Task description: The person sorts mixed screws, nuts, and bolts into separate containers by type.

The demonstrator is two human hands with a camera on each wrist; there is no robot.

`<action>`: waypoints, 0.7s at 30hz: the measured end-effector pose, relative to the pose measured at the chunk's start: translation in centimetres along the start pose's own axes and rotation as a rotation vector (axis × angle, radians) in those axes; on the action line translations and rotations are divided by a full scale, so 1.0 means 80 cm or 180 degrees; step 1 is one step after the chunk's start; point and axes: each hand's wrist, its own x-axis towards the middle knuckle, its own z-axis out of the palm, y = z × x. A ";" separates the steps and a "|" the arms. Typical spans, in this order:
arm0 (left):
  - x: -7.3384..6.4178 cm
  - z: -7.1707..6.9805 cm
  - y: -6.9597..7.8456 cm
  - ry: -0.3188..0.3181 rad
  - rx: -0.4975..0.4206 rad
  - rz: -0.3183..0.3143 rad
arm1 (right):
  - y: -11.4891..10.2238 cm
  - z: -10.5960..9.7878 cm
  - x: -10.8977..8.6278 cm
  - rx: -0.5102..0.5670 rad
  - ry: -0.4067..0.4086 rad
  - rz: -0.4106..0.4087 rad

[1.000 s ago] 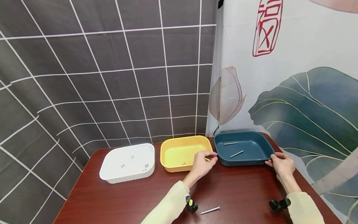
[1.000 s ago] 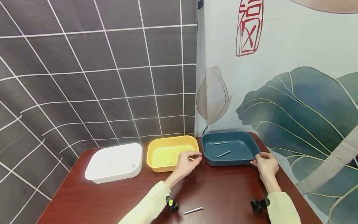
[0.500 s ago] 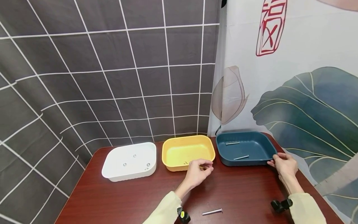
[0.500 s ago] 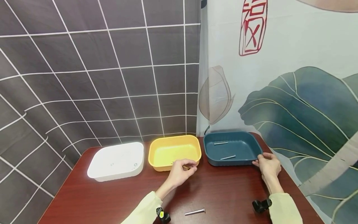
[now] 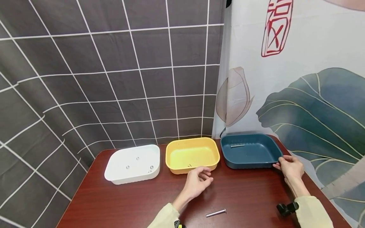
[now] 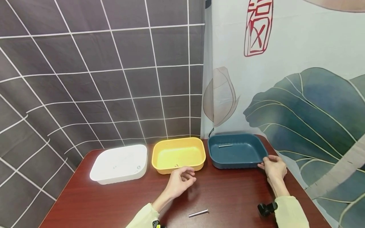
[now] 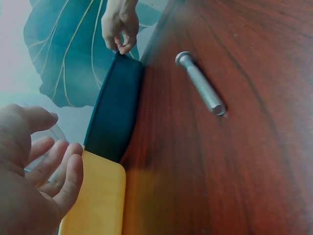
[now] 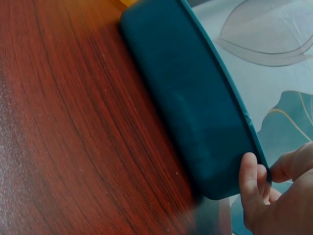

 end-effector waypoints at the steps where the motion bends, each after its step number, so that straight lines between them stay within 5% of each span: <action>1: -0.002 0.000 -0.001 -0.0003 0.0013 0.0025 | 0.000 0.000 0.000 -0.0004 -0.0002 -0.0004; 21: -0.055 0.013 -0.008 -0.0147 -0.0044 0.0173 | 0.000 0.000 0.000 0.0016 -0.0004 -0.0024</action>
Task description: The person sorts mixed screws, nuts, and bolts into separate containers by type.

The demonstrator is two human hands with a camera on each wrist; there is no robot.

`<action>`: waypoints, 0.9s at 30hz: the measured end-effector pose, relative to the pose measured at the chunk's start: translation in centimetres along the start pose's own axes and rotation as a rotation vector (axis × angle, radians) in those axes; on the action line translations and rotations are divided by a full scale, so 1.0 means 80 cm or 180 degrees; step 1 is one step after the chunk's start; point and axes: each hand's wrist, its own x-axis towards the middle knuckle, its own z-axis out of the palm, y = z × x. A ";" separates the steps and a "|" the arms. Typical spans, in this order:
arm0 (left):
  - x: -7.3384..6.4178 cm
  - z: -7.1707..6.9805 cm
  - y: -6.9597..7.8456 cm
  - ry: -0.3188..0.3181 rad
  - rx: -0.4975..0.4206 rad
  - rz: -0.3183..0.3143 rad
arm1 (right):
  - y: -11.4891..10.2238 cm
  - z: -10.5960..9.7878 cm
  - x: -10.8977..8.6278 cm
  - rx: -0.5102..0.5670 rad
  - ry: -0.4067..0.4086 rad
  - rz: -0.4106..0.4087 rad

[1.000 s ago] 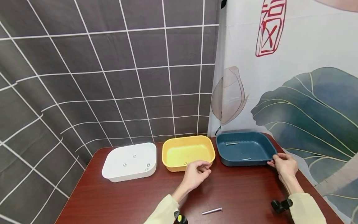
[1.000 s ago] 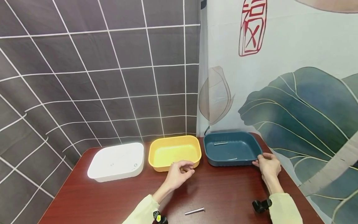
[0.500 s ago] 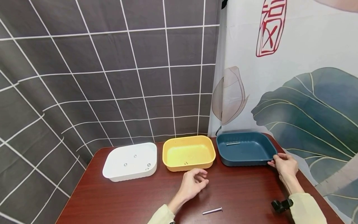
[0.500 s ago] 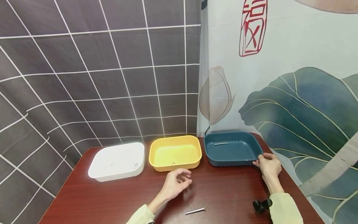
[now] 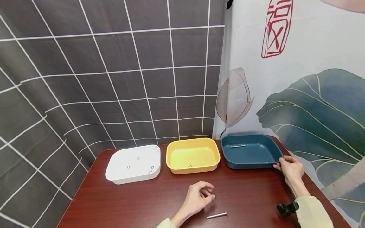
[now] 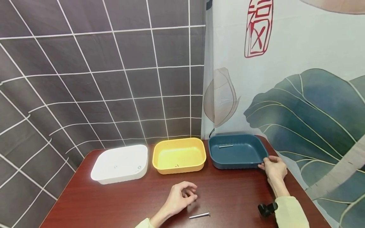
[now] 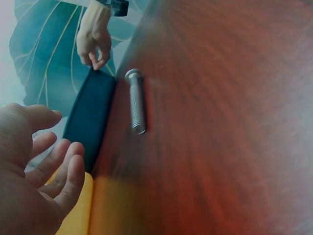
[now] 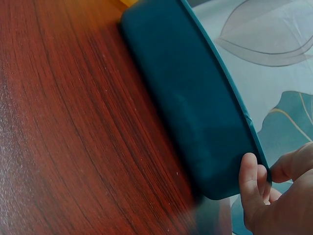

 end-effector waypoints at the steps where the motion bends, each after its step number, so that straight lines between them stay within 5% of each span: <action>1: -0.002 0.001 -0.001 -0.0011 0.0013 0.0014 | 0.000 0.000 0.000 0.0003 -0.0001 0.0008; 27: -0.034 0.013 -0.011 -0.0072 0.0162 0.0122 | 0.002 0.001 0.002 0.0013 0.0002 -0.0016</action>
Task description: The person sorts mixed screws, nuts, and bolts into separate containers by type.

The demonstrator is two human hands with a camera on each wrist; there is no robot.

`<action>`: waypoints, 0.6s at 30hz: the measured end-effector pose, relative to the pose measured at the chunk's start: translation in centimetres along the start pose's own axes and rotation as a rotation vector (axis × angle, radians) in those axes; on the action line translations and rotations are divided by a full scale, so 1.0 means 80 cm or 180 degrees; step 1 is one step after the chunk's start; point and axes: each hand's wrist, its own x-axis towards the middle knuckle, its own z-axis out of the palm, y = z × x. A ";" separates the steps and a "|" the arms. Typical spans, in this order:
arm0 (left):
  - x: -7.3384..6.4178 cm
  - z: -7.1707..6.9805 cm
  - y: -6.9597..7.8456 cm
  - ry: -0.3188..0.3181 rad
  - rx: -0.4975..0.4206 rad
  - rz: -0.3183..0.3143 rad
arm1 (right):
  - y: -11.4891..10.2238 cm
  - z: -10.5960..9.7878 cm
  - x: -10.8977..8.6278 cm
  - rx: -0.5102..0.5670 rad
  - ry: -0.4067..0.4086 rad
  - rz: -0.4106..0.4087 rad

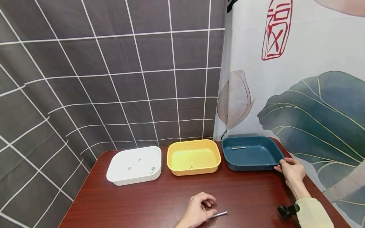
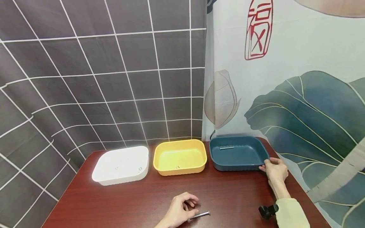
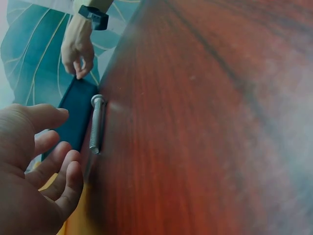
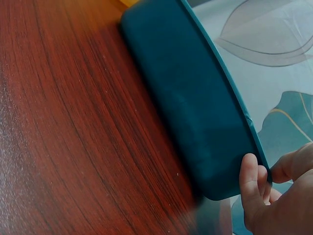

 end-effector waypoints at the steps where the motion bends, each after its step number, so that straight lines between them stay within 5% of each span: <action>1: -0.001 0.001 0.000 -0.0005 -0.0001 0.0014 | 0.000 0.000 0.000 0.0005 -0.0002 0.0002; 18: -0.009 0.013 -0.006 -0.0054 0.0460 0.0441 | 0.000 0.001 -0.001 -0.0002 0.0014 0.0010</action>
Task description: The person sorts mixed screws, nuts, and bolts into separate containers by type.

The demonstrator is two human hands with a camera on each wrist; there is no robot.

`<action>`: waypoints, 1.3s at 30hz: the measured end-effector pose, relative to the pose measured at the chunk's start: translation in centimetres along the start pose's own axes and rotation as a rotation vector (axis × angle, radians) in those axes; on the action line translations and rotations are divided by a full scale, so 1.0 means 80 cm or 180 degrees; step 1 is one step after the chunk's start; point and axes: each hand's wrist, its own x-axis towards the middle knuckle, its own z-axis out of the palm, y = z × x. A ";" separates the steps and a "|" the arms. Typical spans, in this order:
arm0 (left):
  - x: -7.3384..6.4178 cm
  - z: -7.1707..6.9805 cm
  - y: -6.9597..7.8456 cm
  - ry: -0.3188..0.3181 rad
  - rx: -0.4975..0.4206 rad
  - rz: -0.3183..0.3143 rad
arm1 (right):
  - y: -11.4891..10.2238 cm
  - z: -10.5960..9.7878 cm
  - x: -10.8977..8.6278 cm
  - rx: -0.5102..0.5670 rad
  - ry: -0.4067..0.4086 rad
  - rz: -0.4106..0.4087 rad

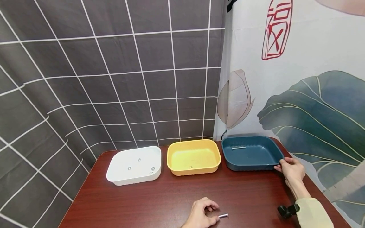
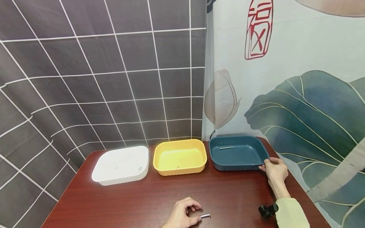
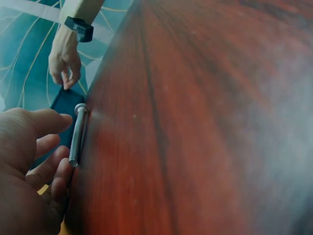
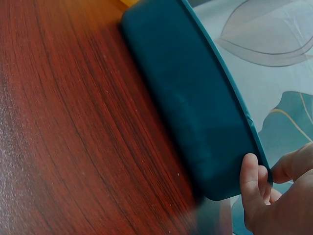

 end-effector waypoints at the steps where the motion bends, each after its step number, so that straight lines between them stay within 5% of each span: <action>1: 0.000 0.001 0.000 -0.0005 0.0046 0.0031 | 0.000 0.000 0.000 0.0001 0.0002 -0.0002; 30: 0.006 0.010 0.004 -0.0097 0.0911 0.0239 | -0.002 0.000 -0.001 -0.0028 0.0030 -0.0075; 39: 0.007 0.010 0.005 -0.0094 0.1094 0.0165 | 0.001 -0.001 0.000 -0.0048 0.0024 -0.0048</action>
